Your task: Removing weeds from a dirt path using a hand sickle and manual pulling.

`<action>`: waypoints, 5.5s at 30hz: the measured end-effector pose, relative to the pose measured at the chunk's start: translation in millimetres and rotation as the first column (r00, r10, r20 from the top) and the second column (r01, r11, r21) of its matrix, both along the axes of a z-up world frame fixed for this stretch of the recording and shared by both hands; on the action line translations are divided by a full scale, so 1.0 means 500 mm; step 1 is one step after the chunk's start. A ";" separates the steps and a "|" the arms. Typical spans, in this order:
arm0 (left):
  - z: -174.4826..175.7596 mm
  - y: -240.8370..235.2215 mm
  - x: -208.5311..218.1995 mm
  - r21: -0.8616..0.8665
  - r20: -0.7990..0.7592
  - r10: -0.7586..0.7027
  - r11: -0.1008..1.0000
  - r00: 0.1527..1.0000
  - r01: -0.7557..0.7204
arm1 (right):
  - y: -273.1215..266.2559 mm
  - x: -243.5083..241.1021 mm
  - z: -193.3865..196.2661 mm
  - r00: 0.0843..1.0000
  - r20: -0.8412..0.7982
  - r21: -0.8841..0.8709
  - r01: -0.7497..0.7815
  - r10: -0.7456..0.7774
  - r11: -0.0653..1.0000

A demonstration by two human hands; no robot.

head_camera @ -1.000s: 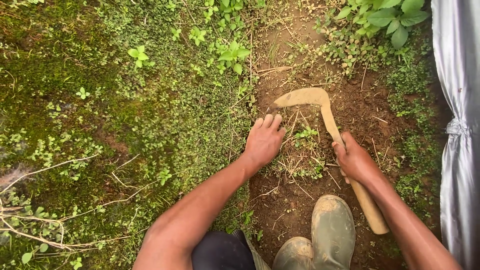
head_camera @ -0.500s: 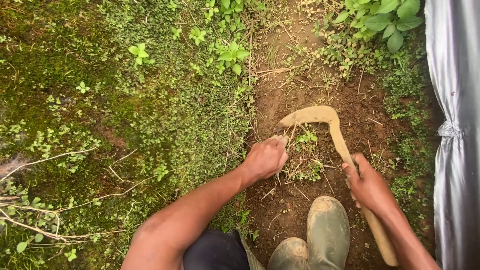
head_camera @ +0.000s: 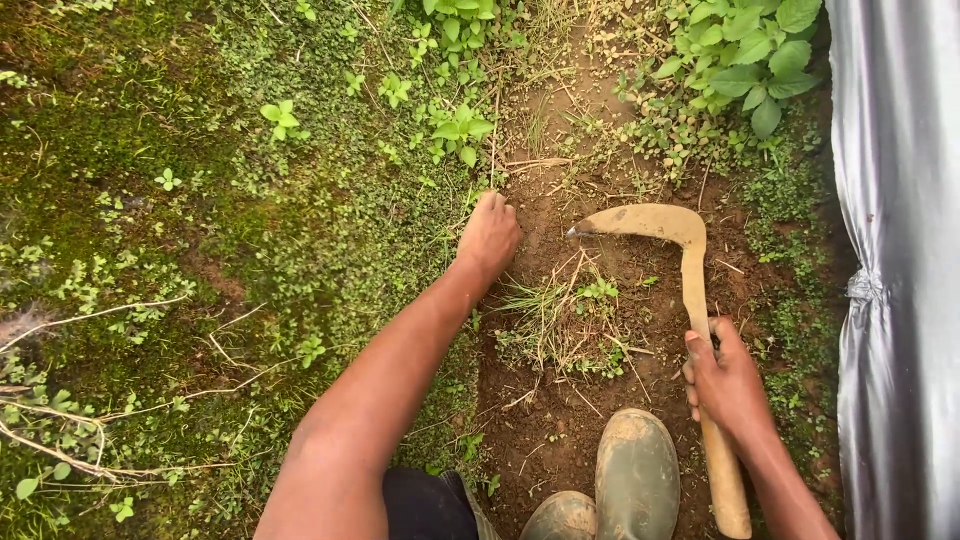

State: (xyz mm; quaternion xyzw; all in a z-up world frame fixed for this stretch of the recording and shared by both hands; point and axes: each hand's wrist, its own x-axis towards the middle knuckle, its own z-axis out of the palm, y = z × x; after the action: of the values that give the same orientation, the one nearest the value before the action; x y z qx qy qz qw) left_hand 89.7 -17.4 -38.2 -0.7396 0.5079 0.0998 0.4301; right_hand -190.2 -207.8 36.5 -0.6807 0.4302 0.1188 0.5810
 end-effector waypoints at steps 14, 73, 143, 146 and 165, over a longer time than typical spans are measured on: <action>-0.160 0.026 -0.026 -0.273 0.087 0.015 0.962 0.996 0.010 | 0.000 -0.011 -0.019 1.000 0.007 -0.010 -0.003 0.003 1.000; 0.047 -0.010 -0.117 -0.592 -0.367 -0.026 0.778 0.930 -0.212 | 0.044 0.173 -0.003 0.918 -0.173 -0.046 -0.371 0.358 0.928; 0.039 0.000 -0.042 0.129 -0.216 -0.059 0.988 0.975 0.088 | 0.037 -0.033 -0.029 0.942 -0.278 -0.034 -0.203 0.186 0.979; 0.065 -0.026 -0.065 -0.028 -0.499 0.197 0.970 0.844 -0.243 | 0.029 -0.024 0.000 0.970 -0.185 -0.130 -0.184 0.158 0.974; 0.003 -0.171 -0.094 -0.015 -0.409 0.074 0.996 0.909 -0.088 | -0.045 -0.029 0.094 0.987 0.027 -0.191 0.163 -0.160 0.968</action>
State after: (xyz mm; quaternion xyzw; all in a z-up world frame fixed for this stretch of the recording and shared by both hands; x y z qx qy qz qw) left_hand 42.5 -103.0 -36.7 -0.7301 0.5569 0.2612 0.2976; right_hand -205.0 -230.2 83.5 -0.6971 0.4903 0.0248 0.5225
